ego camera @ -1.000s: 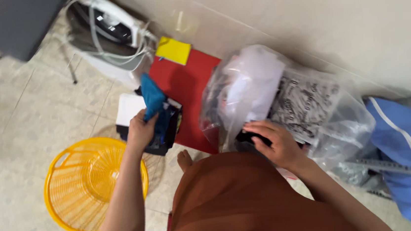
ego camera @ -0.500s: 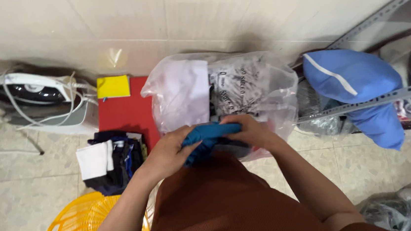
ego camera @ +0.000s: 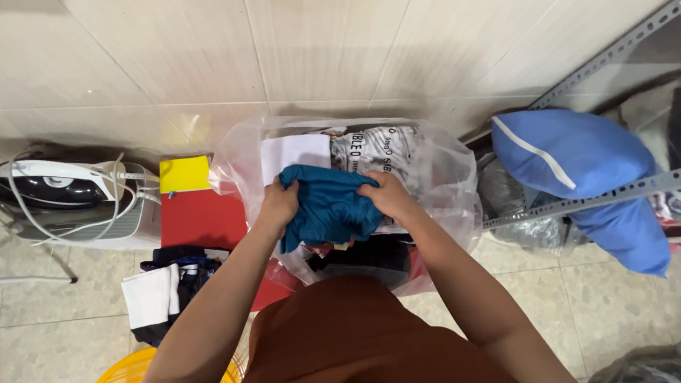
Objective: The person places folded clothes one by one into a large clear plastic bag on a red table, then ties the bag closed. The person handles shirts and pants, stacking them briefly before transferring them into the bag.
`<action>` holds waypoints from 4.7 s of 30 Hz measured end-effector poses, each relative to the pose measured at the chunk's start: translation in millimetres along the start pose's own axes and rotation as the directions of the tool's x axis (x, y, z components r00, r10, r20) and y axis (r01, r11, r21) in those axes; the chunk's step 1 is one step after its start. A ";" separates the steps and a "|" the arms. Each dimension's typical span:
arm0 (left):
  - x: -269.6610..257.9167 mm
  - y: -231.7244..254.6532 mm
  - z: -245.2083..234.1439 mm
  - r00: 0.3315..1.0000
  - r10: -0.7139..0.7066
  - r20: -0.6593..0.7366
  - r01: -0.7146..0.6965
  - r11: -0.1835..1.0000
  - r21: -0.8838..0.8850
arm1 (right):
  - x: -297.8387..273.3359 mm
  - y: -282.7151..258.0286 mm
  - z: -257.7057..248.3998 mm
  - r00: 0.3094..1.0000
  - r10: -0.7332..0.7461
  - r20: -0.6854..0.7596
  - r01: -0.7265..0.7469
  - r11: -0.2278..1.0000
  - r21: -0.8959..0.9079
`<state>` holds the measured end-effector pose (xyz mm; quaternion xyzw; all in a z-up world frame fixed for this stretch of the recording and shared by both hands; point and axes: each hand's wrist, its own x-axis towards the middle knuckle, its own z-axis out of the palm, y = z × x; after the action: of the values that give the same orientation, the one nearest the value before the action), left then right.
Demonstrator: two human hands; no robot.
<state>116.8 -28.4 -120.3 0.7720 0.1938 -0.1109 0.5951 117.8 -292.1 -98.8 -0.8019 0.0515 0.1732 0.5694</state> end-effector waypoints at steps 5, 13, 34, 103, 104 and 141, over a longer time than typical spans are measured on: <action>8.1 20.3 -2.2 0.981 -0.110 0.158 0.155 0.938 -0.309 | 39.7 -6.3 -11.4 0.997 0.023 -0.071 -0.032 0.991 -0.132; 31.5 69.5 52.8 0.759 -0.358 0.544 0.610 0.683 -0.402 | 72.8 22.3 -113.5 0.986 0.132 -0.097 -0.134 0.991 -0.014; -142.5 23.4 -22.8 0.743 0.394 0.540 -0.456 0.889 -0.021 | -58.1 -57.7 -27.9 0.868 -0.491 0.081 0.425 0.648 -0.632; -126.7 79.7 -102.8 0.793 0.514 0.326 -0.549 0.836 0.016 | -59.9 -96.3 -18.3 0.963 -0.247 -0.106 0.268 0.848 0.458; -123.3 70.6 -99.7 0.759 0.577 0.302 -0.592 0.805 -0.050 | -59.2 -99.3 -21.5 0.958 -0.251 -0.138 0.286 0.845 0.451; -111.5 27.7 -82.5 0.986 0.151 -0.070 -0.162 0.964 -0.211 | 60.5 -150.6 81.9 0.550 -0.497 0.671 0.818 0.157 -0.554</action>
<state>23.4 26.3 -29.2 0.7184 0.1589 -0.0213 0.6768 198.6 -156.7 -8.2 -0.8584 -0.4957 0.0359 0.1271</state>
